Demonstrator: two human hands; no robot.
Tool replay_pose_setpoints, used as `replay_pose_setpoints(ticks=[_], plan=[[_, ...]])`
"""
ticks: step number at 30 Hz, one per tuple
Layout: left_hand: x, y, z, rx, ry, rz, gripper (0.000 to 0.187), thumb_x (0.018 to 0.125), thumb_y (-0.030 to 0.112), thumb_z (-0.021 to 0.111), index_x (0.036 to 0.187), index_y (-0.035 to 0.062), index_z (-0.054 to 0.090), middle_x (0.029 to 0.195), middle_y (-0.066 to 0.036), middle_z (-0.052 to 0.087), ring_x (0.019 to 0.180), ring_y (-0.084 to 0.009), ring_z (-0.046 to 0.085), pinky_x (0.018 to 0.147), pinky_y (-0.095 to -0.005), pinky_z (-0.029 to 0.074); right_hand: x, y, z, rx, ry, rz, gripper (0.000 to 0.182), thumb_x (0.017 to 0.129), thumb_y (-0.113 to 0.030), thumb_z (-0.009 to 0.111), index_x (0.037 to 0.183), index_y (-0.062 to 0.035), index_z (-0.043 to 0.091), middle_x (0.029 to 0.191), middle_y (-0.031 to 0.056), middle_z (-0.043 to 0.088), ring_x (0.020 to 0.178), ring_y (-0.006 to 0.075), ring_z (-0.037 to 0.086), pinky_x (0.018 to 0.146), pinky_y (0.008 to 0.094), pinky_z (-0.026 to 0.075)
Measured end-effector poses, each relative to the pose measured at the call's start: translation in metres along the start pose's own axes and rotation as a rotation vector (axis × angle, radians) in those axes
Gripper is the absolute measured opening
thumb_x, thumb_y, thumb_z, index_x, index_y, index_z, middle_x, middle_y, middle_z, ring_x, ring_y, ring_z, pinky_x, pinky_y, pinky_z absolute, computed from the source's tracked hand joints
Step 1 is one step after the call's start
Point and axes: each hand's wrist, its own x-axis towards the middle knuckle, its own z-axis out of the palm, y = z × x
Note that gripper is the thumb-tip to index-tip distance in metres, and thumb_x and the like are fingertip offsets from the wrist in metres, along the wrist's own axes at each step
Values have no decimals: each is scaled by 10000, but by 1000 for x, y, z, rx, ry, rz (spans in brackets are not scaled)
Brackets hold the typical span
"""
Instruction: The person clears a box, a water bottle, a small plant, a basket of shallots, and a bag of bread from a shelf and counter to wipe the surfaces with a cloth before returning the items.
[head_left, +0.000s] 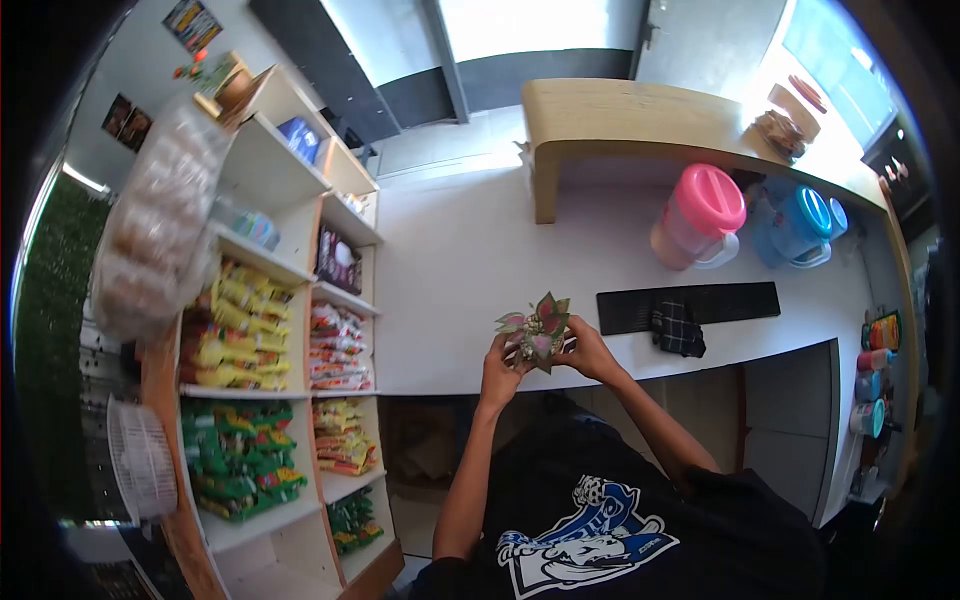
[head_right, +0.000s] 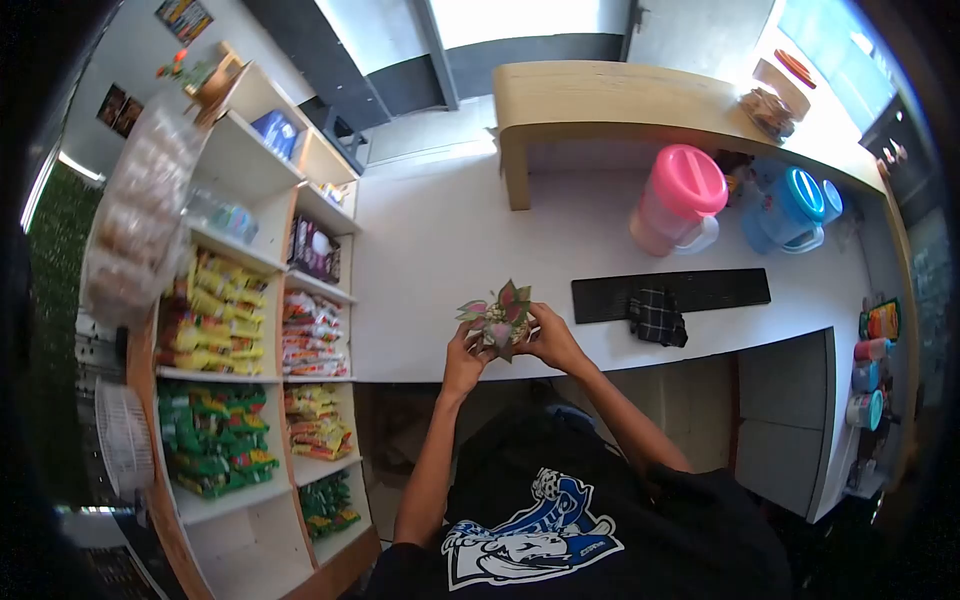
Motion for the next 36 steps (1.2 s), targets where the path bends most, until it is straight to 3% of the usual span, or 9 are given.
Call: replay_pose_setpoints(ticks=[5,9,18,24,27,30,32,34,36], plan=[[87,-42,45,7,-60,-52,657,811,-87,703,1403,-9,432,1299,-149,582,1175,-258,589,922,-350,545,36,64,-39,-168,188,82,566,659,-121,843,1183,-72,635,1131,166,664,996,371,632,886,433,511],[129,-49,67,204,-48,61,587,850,7,721,1389,22,489,1299,-141,621,1171,-272,619,887,-365,549,66,92,-60,-304,211,105,524,664,-144,832,1143,-51,643,1028,173,690,958,393,640,858,444,518],[161,-52,74,465,-24,101,447,850,-8,682,1286,39,598,1223,-151,669,1071,-288,666,874,-375,524,99,123,-68,-348,230,-86,448,700,-135,820,1114,-60,664,1130,171,662,1093,382,572,984,452,434],[155,-62,75,456,46,130,459,858,55,715,1298,39,587,1172,-146,691,1059,-273,677,893,-377,531,100,116,-75,-295,175,-68,362,741,-108,777,1085,-60,672,1117,158,665,1076,381,571,947,447,422],[147,-68,74,398,62,140,488,865,68,720,1328,34,570,1202,-146,682,1109,-264,657,943,-372,515,97,87,-78,-211,208,-145,267,780,-99,744,1022,-16,664,1016,201,675,950,422,603,811,448,485],[119,-78,62,281,81,76,466,914,120,691,1352,38,558,1246,-131,668,1155,-237,634,981,-352,494,95,140,-64,-299,312,-156,412,711,-164,817,1056,-28,640,1055,190,658,970,408,602,842,459,468],[88,-81,45,198,105,-107,433,949,163,666,1337,2,562,1290,-148,646,1155,-222,637,976,-332,497,85,110,-65,-218,349,-138,431,729,-177,807,1081,-22,613,1084,199,645,991,412,587,860,460,469],[45,-87,25,-10,243,-97,388,983,204,633,1287,-33,590,1228,-146,674,1144,-194,640,966,-313,500,65,97,-62,-389,357,83,451,763,-176,776,1150,-23,602,1118,208,633,1030,412,577,916,458,455],[-5,-77,6,-135,440,-5,362,1019,243,575,1246,-36,611,1173,-116,684,1115,-169,639,965,-309,488,46,127,-48,-571,611,-198,447,794,-118,714,1200,25,598,1115,229,632,999,396,614,902,430,487]])
